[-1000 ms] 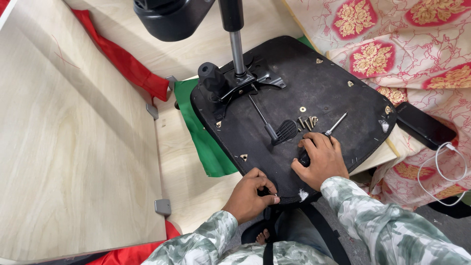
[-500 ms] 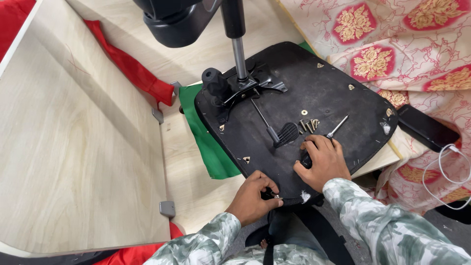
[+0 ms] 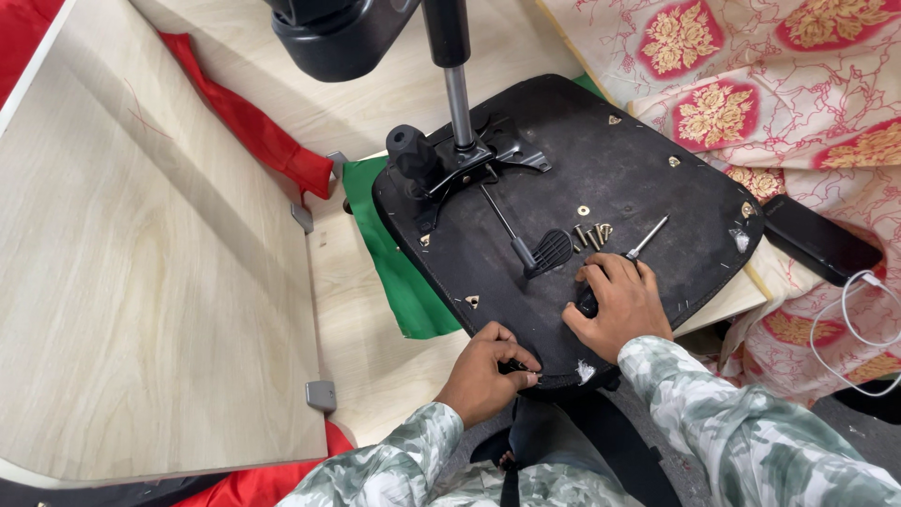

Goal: The person uses a screwdriver to tighten screws into the underside of an overturned chair seat. They repeatedly insert and tighten screws at different locations on the seat base.

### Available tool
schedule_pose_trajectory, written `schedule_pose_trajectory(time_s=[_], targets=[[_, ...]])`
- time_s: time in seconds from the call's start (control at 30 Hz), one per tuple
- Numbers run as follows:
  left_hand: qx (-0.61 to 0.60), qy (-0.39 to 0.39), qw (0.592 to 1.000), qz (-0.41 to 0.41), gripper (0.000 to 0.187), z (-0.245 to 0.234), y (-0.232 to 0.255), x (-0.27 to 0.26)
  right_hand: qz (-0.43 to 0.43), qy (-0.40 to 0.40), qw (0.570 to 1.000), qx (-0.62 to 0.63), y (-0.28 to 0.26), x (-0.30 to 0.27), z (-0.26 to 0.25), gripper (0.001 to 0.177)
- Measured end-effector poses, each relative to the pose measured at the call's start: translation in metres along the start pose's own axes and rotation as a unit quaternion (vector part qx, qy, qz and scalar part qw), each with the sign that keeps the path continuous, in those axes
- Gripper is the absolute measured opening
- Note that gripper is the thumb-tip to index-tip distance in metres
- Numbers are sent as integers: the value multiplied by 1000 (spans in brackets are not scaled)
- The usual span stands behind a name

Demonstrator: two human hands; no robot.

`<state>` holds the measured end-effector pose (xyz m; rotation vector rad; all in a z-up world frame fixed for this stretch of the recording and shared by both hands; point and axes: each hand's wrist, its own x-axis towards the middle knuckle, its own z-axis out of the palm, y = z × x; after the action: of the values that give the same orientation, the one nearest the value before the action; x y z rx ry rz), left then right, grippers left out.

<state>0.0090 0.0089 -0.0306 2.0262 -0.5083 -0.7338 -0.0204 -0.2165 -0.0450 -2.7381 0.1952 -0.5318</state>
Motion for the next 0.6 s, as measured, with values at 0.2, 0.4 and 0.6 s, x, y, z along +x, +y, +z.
schedule_pose_trajectory(time_s=[0.2,0.4,0.6], targets=[[41,-2,999,17,26,-6,6,-4,6,-2,1000,-5,-2,0,0,41],[39,32,997,55,25,-1,4,-7,3,-2,1000,-5,0,0,2,42],[24,20,998,58,20,-2,-4,-3,7,-5,1000,-1,0,-1,2,41]])
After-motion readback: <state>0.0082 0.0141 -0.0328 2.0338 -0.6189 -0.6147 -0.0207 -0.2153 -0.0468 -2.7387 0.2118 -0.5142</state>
